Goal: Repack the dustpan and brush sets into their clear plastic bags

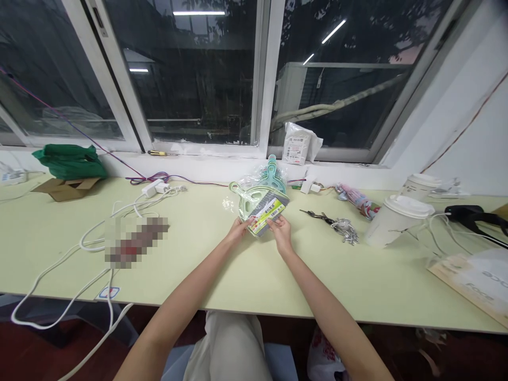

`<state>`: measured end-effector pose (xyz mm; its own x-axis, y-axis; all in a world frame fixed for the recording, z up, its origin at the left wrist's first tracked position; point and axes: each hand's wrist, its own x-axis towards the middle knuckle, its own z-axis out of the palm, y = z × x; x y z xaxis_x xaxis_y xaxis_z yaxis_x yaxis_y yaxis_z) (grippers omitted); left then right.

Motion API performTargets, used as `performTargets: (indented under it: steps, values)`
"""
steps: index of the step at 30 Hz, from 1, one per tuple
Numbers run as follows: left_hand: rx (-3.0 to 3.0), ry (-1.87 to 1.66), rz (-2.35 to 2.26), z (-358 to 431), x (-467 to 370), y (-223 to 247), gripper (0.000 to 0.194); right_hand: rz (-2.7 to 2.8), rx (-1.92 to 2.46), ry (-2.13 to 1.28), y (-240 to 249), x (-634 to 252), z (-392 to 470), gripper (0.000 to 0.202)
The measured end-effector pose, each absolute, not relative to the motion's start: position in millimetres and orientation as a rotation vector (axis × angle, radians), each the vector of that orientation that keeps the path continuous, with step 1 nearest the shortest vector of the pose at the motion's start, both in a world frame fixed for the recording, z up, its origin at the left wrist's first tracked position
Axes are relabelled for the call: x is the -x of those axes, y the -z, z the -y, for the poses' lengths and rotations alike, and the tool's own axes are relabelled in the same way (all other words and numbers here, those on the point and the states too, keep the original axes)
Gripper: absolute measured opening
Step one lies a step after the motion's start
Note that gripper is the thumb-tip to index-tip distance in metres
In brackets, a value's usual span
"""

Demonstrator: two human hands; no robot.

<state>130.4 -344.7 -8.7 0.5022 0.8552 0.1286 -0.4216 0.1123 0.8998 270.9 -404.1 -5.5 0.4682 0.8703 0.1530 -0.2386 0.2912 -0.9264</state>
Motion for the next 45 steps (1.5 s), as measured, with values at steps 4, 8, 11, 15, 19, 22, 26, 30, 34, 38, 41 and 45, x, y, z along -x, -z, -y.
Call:
performTargets:
  steps: [4, 8, 11, 15, 19, 22, 26, 30, 34, 38, 41, 45]
  values:
    - [-1.124, -0.879, -0.470, 354, -132, 8, 0.054, 0.686, 0.993, -0.844, 4, -271, 404, 0.049]
    - [-1.148, -0.636, -0.400, 361, -139, 13, 0.061, 0.613, 0.906, -0.803, 2, -274, 405, 0.043]
    - [-1.027, -0.762, -0.416, 360, -143, 12, 0.057, 0.597, 0.892, -0.841, 2, -276, 406, 0.041]
    - [-0.926, -1.074, -0.466, 354, -136, 6, 0.052, 0.665, 0.926, -0.996, 3, -278, 404, 0.039]
    - [-0.955, -0.978, -0.485, 356, -128, 1, 0.039, 0.756, 0.961, -1.097, 1, -289, 404, 0.040]
    - [-1.017, -0.853, -0.385, 364, -130, -1, 0.037, 0.755, 0.950, -1.058, 0, -297, 406, 0.041]
    - [-1.023, -0.821, -0.323, 371, -135, -4, 0.039, 0.702, 0.927, -0.977, 1, -294, 406, 0.039]
    - [-0.987, -0.936, -0.387, 372, -137, 0, 0.047, 0.656, 0.897, -0.968, 3, -283, 405, 0.035]
    - [-1.070, -0.942, -0.499, 366, -138, 9, 0.057, 0.609, 0.933, -1.024, 3, -284, 404, 0.032]
    - [-1.143, -0.945, -0.585, 359, -137, 13, 0.059, 0.645, 0.994, -1.100, 1, -292, 404, 0.032]
    - [-1.194, -0.942, -0.619, 358, -134, 10, 0.061, 0.705, 1.001, -1.136, 0, -297, 404, 0.032]
    - [-1.247, -0.927, -0.590, 361, -130, 3, 0.063, 0.721, 0.985, -1.141, 1, -298, 405, 0.031]
